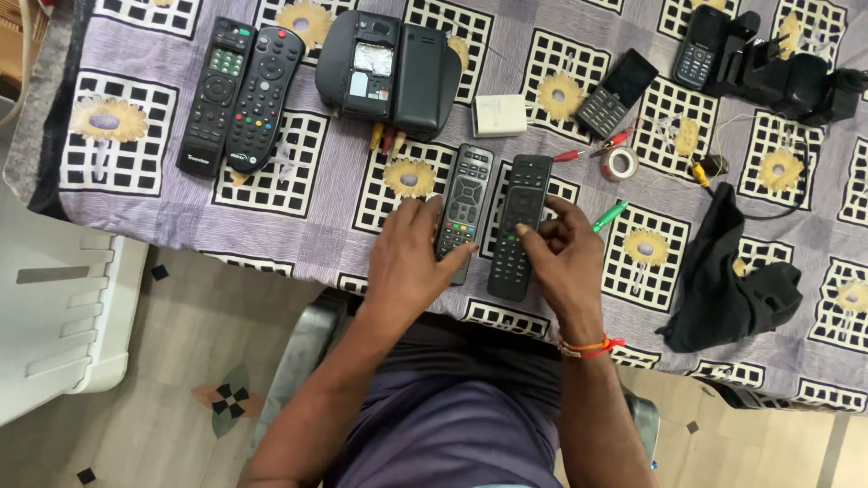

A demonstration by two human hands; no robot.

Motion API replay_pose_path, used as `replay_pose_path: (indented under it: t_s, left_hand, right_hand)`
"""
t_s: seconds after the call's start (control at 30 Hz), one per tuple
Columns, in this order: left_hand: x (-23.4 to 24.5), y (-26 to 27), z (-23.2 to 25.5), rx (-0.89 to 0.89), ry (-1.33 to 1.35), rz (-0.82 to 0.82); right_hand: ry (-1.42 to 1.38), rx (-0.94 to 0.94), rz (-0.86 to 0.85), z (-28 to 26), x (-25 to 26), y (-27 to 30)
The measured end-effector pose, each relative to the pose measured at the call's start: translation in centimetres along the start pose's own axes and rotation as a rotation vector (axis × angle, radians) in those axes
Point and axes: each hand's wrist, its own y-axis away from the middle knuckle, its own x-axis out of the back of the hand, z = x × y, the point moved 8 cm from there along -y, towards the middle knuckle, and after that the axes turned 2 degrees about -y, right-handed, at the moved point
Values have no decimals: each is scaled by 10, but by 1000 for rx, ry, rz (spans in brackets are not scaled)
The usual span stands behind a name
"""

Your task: The person uses a screwdriver to disassemble a mobile phone, removes internal components, and then reassembles the device on a table covered with a patterned cloth.

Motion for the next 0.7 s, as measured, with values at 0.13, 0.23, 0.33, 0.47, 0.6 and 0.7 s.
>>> replay_pose_path:
  t_s: [0.13, 0.23, 0.33, 0.47, 0.6, 0.7]
  left_hand:
    - [-14, -9, 13, 23, -117, -47]
    - [-15, -11, 21, -29, -125, -4]
    - [-16, -10, 18, -50, -51, 0]
    - [-20, -7, 11, -42, -163, 11]
    - [-21, -2, 19, -109, -214, 100]
    - [-27, 4, 23, -127, -211, 98]
  right_hand:
    - [187, 36, 48, -12, 4, 0]
    - [294, 75, 71, -23, -5, 3]
    - [336, 118, 74, -30, -12, 7]
    - [331, 275, 86, -41, -23, 10]
    - [520, 550, 108, -63, -42, 25]
    - [522, 441, 72, -64, -51, 26]
